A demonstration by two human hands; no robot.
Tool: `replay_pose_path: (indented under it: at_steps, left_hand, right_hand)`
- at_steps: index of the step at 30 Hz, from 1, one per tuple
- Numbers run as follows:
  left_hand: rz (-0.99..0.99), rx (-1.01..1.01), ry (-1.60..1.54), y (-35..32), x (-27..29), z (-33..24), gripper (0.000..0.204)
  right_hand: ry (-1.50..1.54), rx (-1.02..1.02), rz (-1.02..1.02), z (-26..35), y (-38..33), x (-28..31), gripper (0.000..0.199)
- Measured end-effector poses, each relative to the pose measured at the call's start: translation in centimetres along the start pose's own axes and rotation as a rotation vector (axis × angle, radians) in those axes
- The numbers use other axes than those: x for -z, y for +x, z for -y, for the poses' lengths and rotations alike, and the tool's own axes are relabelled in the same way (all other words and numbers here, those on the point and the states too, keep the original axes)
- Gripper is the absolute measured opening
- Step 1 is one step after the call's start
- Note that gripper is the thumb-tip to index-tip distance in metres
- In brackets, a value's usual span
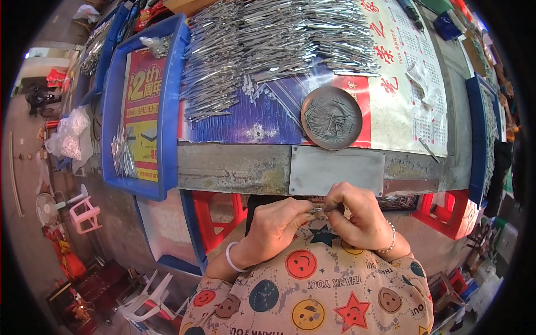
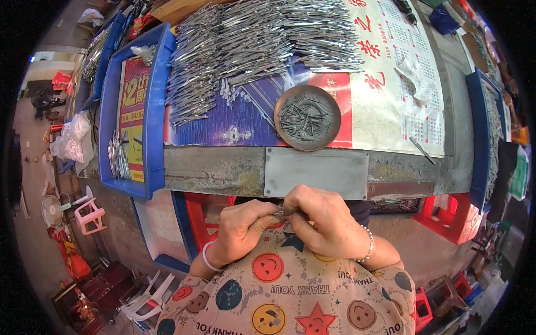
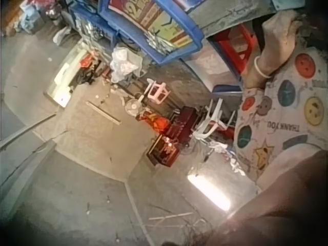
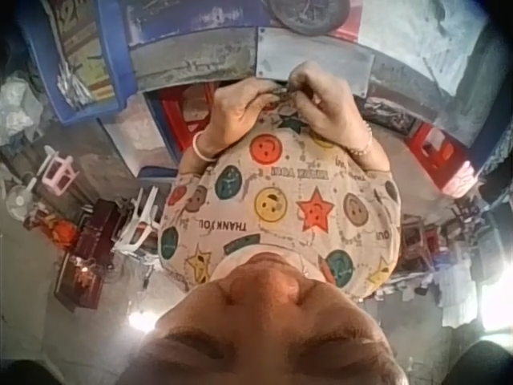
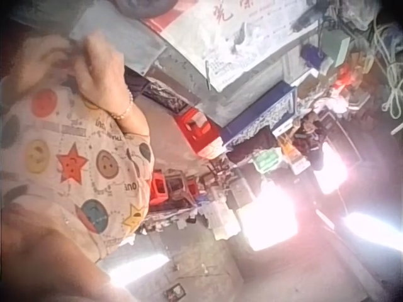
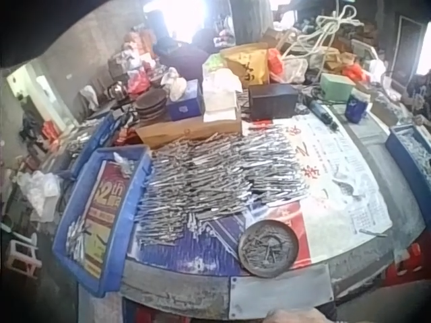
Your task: Assembling small metal rods and fittings manually at a workbench in a workshop.
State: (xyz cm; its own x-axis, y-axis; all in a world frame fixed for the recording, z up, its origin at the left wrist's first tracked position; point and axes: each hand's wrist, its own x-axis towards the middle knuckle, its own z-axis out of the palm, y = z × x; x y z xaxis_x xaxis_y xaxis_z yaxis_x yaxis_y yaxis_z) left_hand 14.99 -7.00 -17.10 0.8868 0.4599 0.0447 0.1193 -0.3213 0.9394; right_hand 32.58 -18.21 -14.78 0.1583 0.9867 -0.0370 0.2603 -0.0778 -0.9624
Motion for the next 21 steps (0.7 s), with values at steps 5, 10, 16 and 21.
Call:
replay_pose_path:
  at_steps: [5,10,16,21]
  left_hand:
    - [-0.121,-0.143,0.315,-0.4,1.2,-0.4,0.023]
    - [-0.191,-0.177,0.471,-1.5,2.6,-0.4,0.030]
    - [-0.213,-0.168,0.559,-2.7,3.5,0.2,0.031]
    - [-0.206,-0.195,0.610,-2.9,4.2,0.3,0.030]
  right_hand:
    - [0.355,-0.241,-0.071,-0.3,0.7,-1.4,0.013]
    - [0.474,-0.259,-0.039,-1.2,1.8,-2.9,0.011]
    - [0.172,-0.135,-0.026,-1.2,3.2,-4.3,0.012]
    - [0.124,-0.126,0.011,-0.8,3.9,-5.2,0.012]
